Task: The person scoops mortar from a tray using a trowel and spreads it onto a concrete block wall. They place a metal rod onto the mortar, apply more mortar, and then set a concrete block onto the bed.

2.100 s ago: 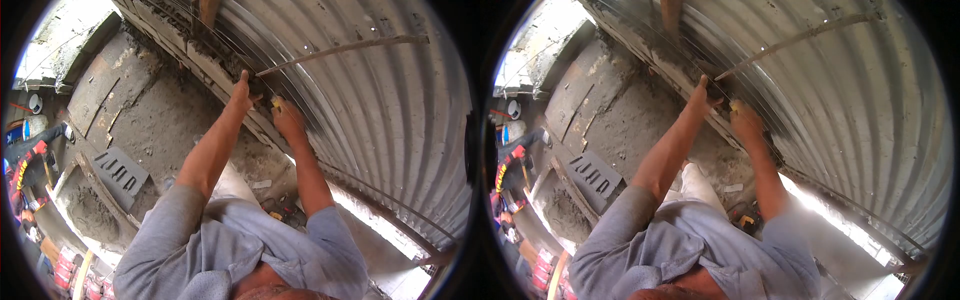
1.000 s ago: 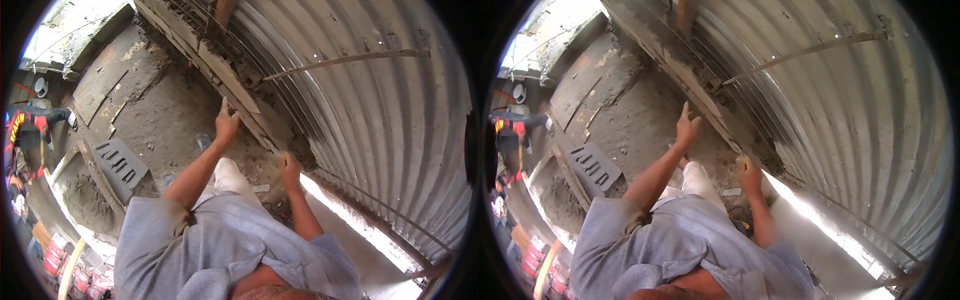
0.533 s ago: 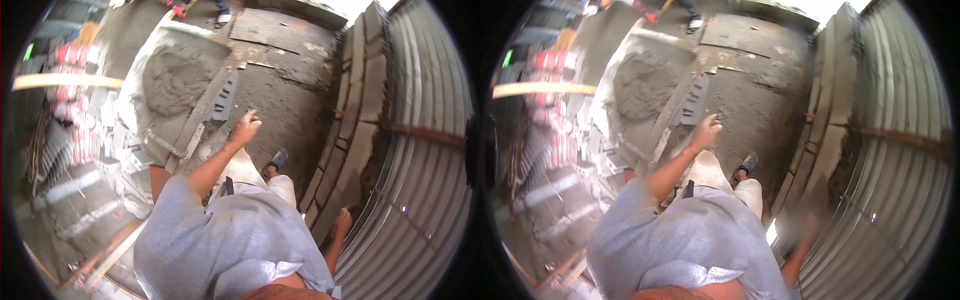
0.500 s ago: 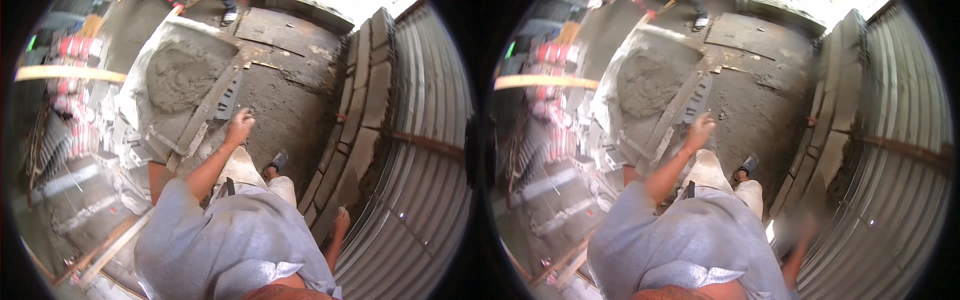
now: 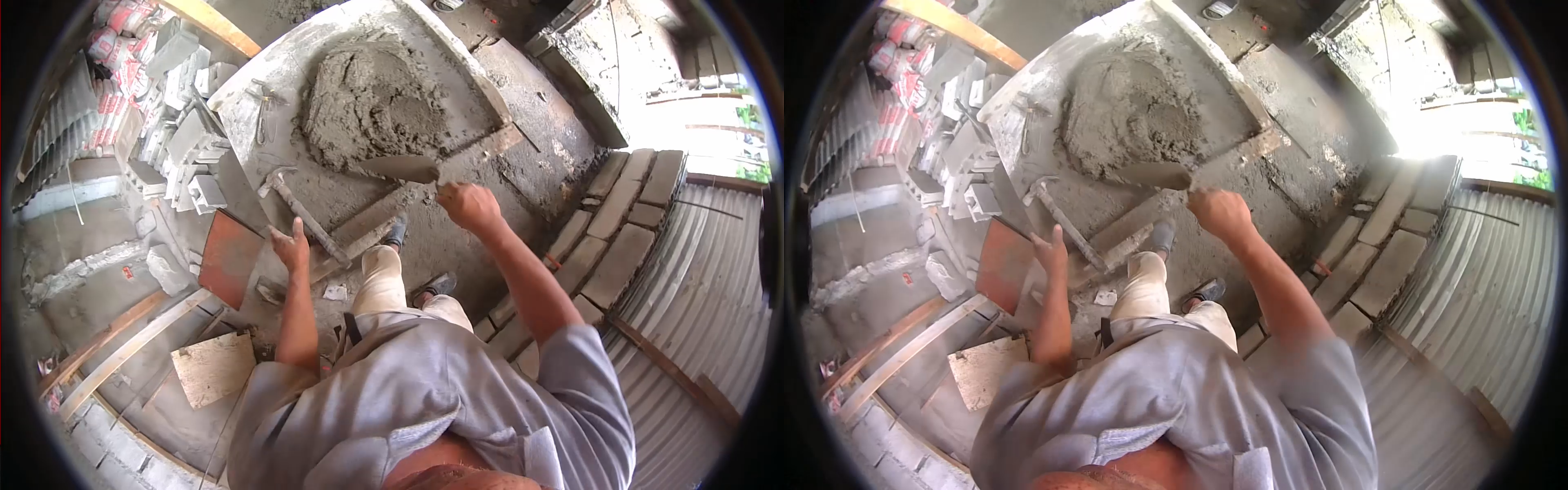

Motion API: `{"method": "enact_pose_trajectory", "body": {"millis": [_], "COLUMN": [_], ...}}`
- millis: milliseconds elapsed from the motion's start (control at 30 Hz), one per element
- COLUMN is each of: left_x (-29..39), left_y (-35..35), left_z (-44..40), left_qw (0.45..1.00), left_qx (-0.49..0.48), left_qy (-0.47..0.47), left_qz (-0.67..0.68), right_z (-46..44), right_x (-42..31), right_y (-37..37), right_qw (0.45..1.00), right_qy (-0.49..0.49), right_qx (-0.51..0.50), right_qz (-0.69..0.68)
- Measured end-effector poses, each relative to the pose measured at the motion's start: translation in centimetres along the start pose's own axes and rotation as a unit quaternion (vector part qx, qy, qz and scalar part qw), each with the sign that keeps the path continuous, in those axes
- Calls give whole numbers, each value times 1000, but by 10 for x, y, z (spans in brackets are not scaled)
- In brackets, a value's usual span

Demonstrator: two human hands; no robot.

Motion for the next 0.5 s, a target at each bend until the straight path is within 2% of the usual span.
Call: {"method": "enact_pose_trajectory", "body": {"millis": [67, 133, 167, 200, 267, 300, 333, 400, 433, 467, 500], "left_x": [-10, -21, -27, -27, -18, -16, -17, -24, -33, -43, -55], "left_y": [-8, -16, -20, -19, -15, -12, -7, -3, -3, -4, -11], "left_z": [-2, -2, 2, 8, 8, 5, 3, 1, -5, -10, -10], "left_qw": [997, 997, 996, 995, 997, 997, 997, 996, 998, 998, 998], "left_qx": [-79, -80, -78, -85, -63, -64, -65, -62, -54, -46, -48], "left_qy": [6, 18, 26, 34, 9, 13, 25, 38, 29, 22, 19], "left_qz": [4, -10, -28, -26, -33, -26, -36, -44, -1, 41, 21], "right_z": [-49, -83, -96, -96, -101, -102, -100, -82, -67, -48, -36], "right_x": [-8, -27, -16, -18, -26, 13, 9, 3, 14, 40, 64], "right_y": [-10, 21, 14, 16, 32, -1, 5, 11, 11, 7, 2], "right_qw": [985, 962, 945, 942, 953, 960, 958, 953, 953, 969, 979], "right_qy": [-13, -53, -65, -67, -50, -126, -128, -205, -203, -195, -186], "right_qx": [-123, -214, -258, -267, -230, -196, -196, -182, -180, -129, -79], "right_qz": [118, 159, 188, 194, 191, 152, 166, 128, 135, 82, 29]}}
Point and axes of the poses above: each hand's wrist, its own z-axis away from the middle knuckle, its own y-axis out of the back of the hand, x = y × z, the point moved 3 cm from there along -z, towards the middle knuckle
